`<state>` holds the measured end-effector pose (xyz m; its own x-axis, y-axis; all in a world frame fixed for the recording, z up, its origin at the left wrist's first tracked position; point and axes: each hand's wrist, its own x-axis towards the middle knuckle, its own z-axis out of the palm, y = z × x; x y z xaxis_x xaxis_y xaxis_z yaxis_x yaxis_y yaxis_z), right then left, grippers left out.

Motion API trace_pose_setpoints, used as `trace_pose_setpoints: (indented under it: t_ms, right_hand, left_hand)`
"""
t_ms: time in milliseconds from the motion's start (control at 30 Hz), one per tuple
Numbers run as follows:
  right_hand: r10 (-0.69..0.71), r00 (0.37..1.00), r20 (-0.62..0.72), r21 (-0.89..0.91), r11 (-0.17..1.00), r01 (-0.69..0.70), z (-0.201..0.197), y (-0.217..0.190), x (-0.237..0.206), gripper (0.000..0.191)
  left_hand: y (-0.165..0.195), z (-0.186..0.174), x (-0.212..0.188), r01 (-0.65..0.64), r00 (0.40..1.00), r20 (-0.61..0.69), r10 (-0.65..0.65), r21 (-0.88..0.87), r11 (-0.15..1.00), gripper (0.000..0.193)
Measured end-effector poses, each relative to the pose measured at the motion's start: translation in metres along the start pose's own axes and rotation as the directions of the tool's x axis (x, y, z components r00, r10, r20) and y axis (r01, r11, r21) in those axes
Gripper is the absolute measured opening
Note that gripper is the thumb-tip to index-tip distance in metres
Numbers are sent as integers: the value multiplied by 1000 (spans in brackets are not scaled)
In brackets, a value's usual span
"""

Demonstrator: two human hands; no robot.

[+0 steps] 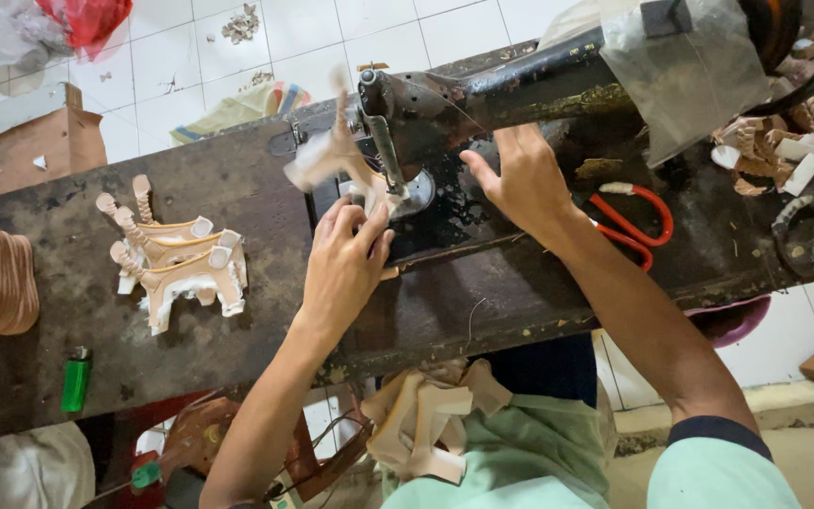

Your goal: The person sews beige shoe parts using a sewing machine, aligning pieces under the needle and operating the machine. They trim excess material with scissors and place finished pieces aside.

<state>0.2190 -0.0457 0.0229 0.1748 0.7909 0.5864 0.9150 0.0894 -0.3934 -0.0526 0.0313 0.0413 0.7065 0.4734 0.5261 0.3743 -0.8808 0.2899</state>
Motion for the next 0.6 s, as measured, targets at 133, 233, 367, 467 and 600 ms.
trace_pose_setpoints:
  t_ms: [133, 233, 367, 467, 600]
  right_hand:
    - [-29, 1000, 4, -15, 999, 29, 2, -3, 2, 62]
    - [-49, 999, -1, 6, 999, 49, 3, -7, 0, 58]
    - [14, 997, 82, 146, 989, -25, 6, -18, 2, 34]
    - [-55, 981, 186, 324, 946, -9, 11, -25, 14, 27]
    - [-8, 876, 482, 368, 909, -195, 21, -25, 38, 32]
  left_hand:
    - [0, 2, 2, -12, 1000, 10, 11, 12, 1000, 30]
    - [-10, 0, 8, 34, 995, 95, -30, -39, 999, 21]
    - [-29, 6, 22, -14, 998, 58, 12, 27, 1000, 24]
    - [-35, 18, 24, 20, 999, 38, -17, -75, 997, 42]
    - [-40, 26, 17, 71, 994, 96, -58, -138, 988, 42]
